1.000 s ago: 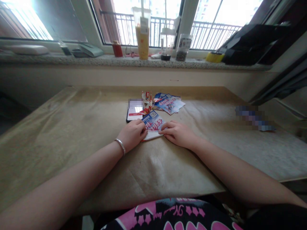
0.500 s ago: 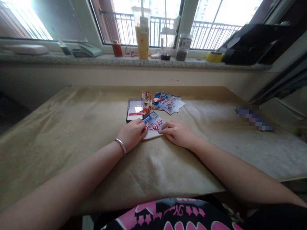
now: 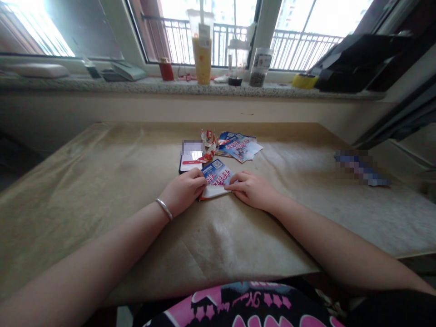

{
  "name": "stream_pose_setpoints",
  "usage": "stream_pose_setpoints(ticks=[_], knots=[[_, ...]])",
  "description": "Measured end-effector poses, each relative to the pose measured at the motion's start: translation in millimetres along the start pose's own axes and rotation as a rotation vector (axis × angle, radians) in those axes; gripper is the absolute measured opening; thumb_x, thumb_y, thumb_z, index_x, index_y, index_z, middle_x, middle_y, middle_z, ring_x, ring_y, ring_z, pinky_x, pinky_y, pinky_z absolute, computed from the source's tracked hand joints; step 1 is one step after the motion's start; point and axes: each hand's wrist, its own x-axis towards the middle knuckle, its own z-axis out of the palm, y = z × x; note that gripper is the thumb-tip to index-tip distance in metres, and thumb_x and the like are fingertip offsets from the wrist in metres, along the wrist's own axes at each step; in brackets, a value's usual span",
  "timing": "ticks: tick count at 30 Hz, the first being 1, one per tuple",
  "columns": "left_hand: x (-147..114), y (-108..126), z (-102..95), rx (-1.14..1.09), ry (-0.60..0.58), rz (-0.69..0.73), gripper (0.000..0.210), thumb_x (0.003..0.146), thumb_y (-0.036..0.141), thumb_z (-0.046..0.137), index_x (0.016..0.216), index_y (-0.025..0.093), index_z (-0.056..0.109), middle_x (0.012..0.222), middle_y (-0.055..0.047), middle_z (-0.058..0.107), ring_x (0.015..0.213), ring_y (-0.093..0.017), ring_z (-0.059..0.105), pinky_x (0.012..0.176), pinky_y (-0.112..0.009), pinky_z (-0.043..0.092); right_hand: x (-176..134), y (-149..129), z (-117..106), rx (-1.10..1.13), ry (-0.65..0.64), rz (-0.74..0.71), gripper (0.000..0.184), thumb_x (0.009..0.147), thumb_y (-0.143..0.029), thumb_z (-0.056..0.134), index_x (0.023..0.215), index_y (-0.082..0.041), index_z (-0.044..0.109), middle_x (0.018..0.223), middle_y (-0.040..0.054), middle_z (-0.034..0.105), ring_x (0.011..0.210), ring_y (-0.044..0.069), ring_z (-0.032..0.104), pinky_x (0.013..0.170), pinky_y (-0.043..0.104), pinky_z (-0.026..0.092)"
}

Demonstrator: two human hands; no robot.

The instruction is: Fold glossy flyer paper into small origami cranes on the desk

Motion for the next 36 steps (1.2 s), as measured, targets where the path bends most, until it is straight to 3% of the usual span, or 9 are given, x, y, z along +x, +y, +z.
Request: stream_pose_setpoints(ticks=[4,11,30,36], knots=[[-1.7,-5.7,-5.7,0.02,-0.101,0.083,0.021,0.088,0.017,0.05,0.085,0.019,0.071,0.087,-0.006,0.064,0.081,-0.018,0.059,0.074,-0.029,0.049,-0.3,0.5,0.2,0.002,-0.011,0.006,0.027,0.09,-0.022,0.051,0.107,-0.025,0.072,0.103,0.0068,0.068,0.089,0.018,0.06,0.075,0.03,0.046],[-4.0,-14.3,-10.4,-0.05,-0.148,0.187,0.028,0.089,0.02,0.046,0.093,0.022,0.073,0.093,-0.006,0.067,0.083,-0.016,0.062,0.079,-0.029,0.052,-1.9,2.0,1.0,0.004,0.002,-0.002,0.026,0.089,-0.02,0.053,0.106,-0.026,0.072,0.102,0.0072,0.067,0.087,0.017,0.059,0.075,0.029,0.045],[-3.3,-4.7,-11.4,0.109,-0.134,0.162,0.026,0.09,0.019,0.046,0.09,0.019,0.072,0.091,-0.007,0.067,0.083,-0.019,0.061,0.075,-0.031,0.052,-0.8,1.3,0.2,-0.034,-0.008,0.009,0.027,0.09,-0.023,0.051,0.109,-0.027,0.072,0.104,0.0064,0.067,0.087,0.017,0.058,0.072,0.029,0.044],[-3.7,4.7,-13.4,0.098,-0.119,0.108,0.026,0.09,0.027,0.048,0.087,0.017,0.071,0.089,-0.008,0.065,0.082,-0.02,0.06,0.074,-0.033,0.051,-0.4,0.8,-0.9,-0.045,-0.014,0.015,0.027,0.09,-0.023,0.052,0.108,-0.027,0.072,0.103,0.0058,0.067,0.087,0.017,0.059,0.073,0.029,0.043]])
